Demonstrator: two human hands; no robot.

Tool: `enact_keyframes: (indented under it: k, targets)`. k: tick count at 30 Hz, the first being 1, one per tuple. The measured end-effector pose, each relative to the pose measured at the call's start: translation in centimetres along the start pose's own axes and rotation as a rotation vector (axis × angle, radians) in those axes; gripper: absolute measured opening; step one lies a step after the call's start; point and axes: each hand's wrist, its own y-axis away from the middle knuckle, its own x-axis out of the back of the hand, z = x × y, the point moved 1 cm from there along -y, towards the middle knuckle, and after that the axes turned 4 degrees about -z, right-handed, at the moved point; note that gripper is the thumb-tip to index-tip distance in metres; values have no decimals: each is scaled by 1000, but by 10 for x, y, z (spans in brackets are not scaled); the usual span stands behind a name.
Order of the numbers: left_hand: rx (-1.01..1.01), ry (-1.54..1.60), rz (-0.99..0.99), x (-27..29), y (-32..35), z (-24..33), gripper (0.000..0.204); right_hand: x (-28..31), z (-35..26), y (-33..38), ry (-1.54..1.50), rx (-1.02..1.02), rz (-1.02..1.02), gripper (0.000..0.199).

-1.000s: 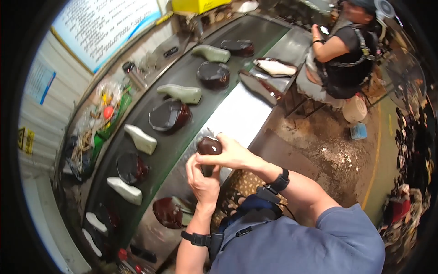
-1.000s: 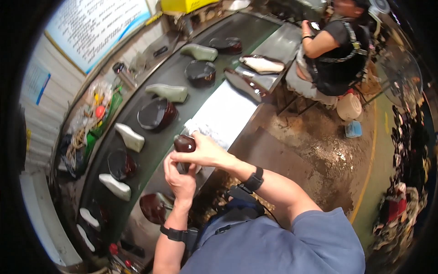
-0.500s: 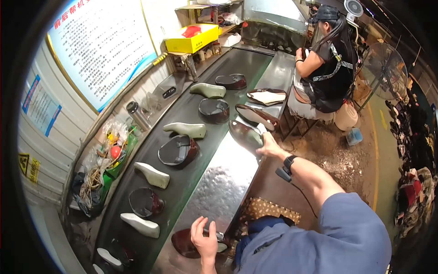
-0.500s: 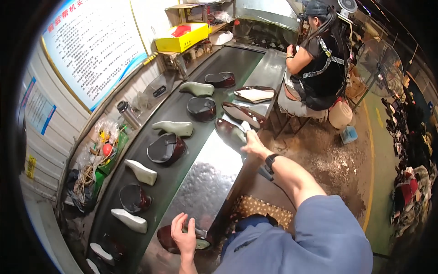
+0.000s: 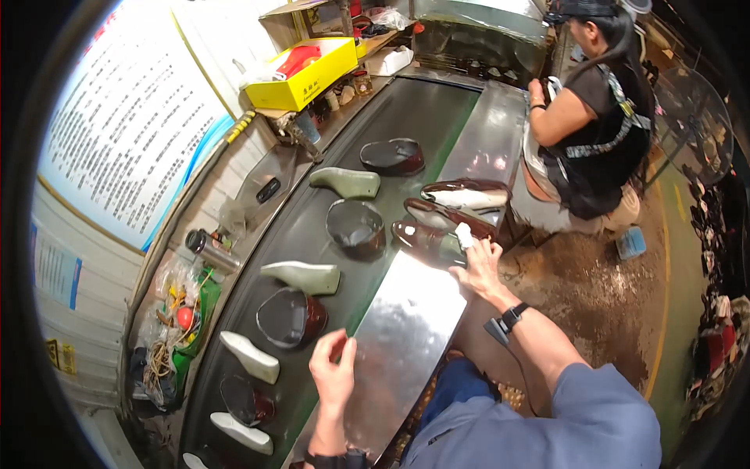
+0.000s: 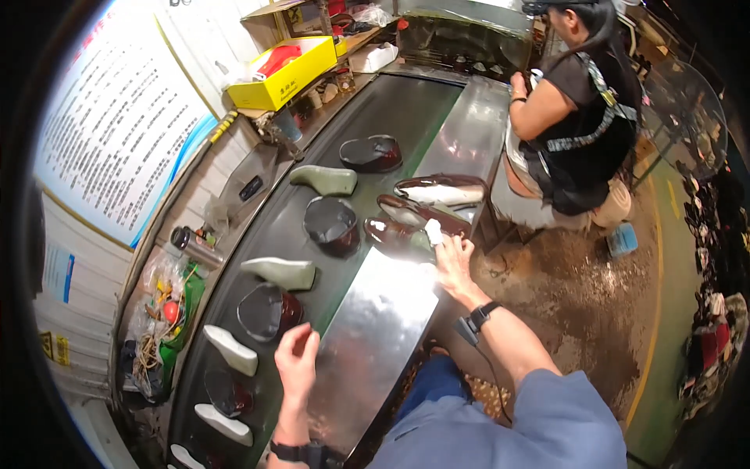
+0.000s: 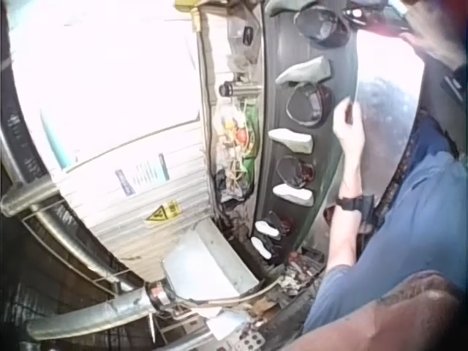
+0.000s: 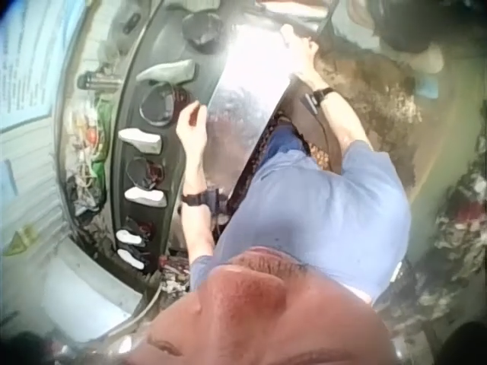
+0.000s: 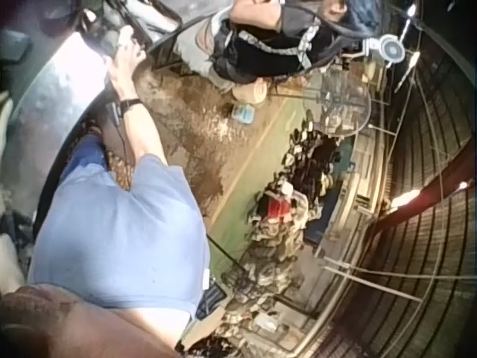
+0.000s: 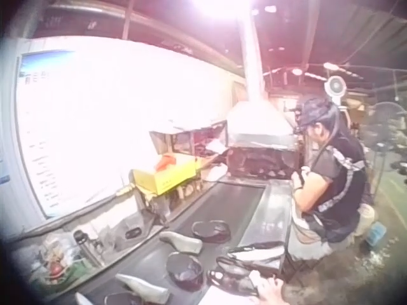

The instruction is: Attaching a shoe upper to a last using a lasting machine in a manufacturing setting.

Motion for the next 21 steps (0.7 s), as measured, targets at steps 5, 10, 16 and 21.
enact_keyframes:
  k: [5, 10, 16, 21]
  targets:
    - [278, 134, -123, -78, -203, -24, 55, 6, 59, -80, -43, -25, -60, 105]
    - [416, -45, 29, -160, -378, -67, 70, 13, 123, -157, -100, -98, 16, 103]
    - [544, 264, 179, -237, -479, -104, 76, 12, 157, -206, 174, -145, 261, 60]
    - [566, 257, 342, -165, -517, -156, 61, -49, 19, -207, -519, 125, 47, 45]
